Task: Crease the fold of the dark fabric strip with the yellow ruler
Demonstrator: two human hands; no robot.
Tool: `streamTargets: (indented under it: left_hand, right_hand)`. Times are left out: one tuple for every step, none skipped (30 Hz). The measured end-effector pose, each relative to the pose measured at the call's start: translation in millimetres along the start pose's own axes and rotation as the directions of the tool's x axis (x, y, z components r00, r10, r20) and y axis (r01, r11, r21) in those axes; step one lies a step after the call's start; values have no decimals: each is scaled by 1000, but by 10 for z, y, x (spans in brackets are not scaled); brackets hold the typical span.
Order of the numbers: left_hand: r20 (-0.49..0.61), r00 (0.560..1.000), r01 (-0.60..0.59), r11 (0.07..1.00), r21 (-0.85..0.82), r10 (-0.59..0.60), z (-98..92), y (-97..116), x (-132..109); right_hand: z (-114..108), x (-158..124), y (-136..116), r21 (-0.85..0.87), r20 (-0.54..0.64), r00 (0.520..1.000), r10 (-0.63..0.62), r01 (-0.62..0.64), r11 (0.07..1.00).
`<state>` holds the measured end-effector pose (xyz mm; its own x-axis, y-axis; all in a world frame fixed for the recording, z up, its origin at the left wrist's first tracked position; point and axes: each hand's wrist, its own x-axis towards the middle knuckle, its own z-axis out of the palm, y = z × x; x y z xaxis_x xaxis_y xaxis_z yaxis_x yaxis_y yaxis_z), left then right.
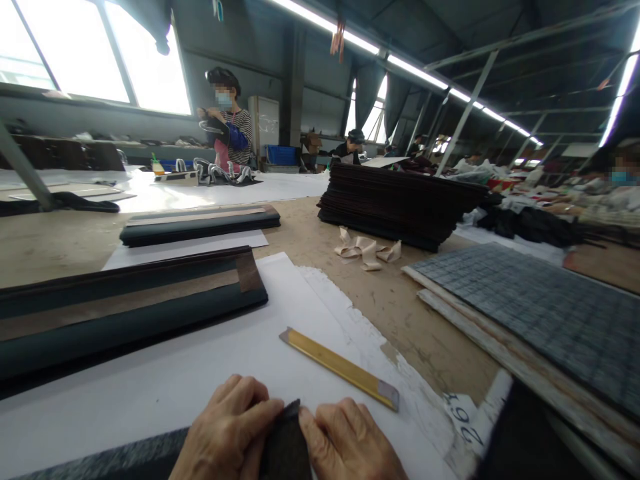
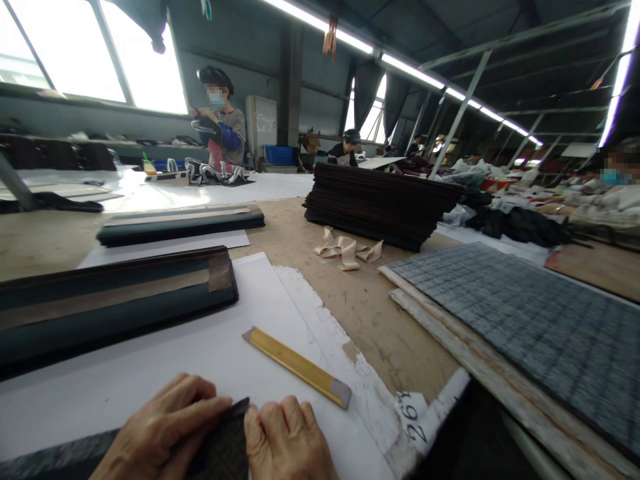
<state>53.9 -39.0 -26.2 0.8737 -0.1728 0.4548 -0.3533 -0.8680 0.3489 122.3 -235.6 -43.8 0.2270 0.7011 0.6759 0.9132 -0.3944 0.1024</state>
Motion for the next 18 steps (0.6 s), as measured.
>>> streamTargets:
  left_hand:
    - [-4,1000,-14,1000,10,14,3,1,-2]
    - [-10,1000,-28,999,19,28,9,3,-2]
    - [-21,999,-42,999,26,42,17,6,0]
    - [-31,998,-57,998,32,58,26,10,3]
    - [-43,996,-71,997,37,72,36,16,7]
    - [-55,994,-89,995,40,91,46,23,11]
    - [-64,991,-111,993,41,113,55,31,14]
    - [-70,988,-135,990,42,137,65,37,16]
    - [-71,985,-154,987,45,157,74,43,15]
    - [-67,983,-167,985,49,170,81,47,13]
    - [-59,982,-175,983,54,178,88,49,10]
    - [-47,982,-180,982,58,182,93,49,5]
    - [-33,982,-182,981,63,184,97,46,1]
    - [-21,983,-182,981,70,184,98,42,-3]
    - [-12,983,-183,980,78,185,98,36,-5]
    - [-5,982,-187,978,90,188,98,27,-5]
    - [-1,980,-197,975,103,198,99,16,-5]
    - [5,976,-218,969,116,219,105,4,-3]
  right_hand:
    - [-2,3,1,6,6,1000,2,-2,1000]
    - [-1,4,2,12,9,1000,4,-4,1000]
    - [4,3,5,15,9,1000,5,-5,1000]
    - [11,-2,8,17,7,1000,6,-7,1000]
    - [21,-8,13,14,4,1000,5,-5,1000]
    - [32,-16,19,12,0,1000,-2,2,1000]
    - [43,-23,26,10,-2,1000,-9,9,1000]
    - [51,-28,32,7,-2,1000,-13,13,1000]
    - [58,-32,37,4,-4,1000,-19,19,1000]
    - [61,-32,41,-1,-4,1000,-23,23,1000]
    - [61,-29,42,-8,-4,1000,-25,25,1000]
    - [59,-23,41,-14,-4,1000,-27,27,1000]
    - [57,-16,39,-20,-5,1000,-27,27,999]
    - [54,-10,37,-23,-7,1000,-27,26,999]
    - [52,-5,37,-22,-7,1000,-23,23,999]
    - [49,-3,40,-11,-11,1000,-15,15,1000]
    - [44,-4,47,17,-17,1000,-3,3,1000]
    - [38,-8,58,65,-15,1000,15,-14,998]
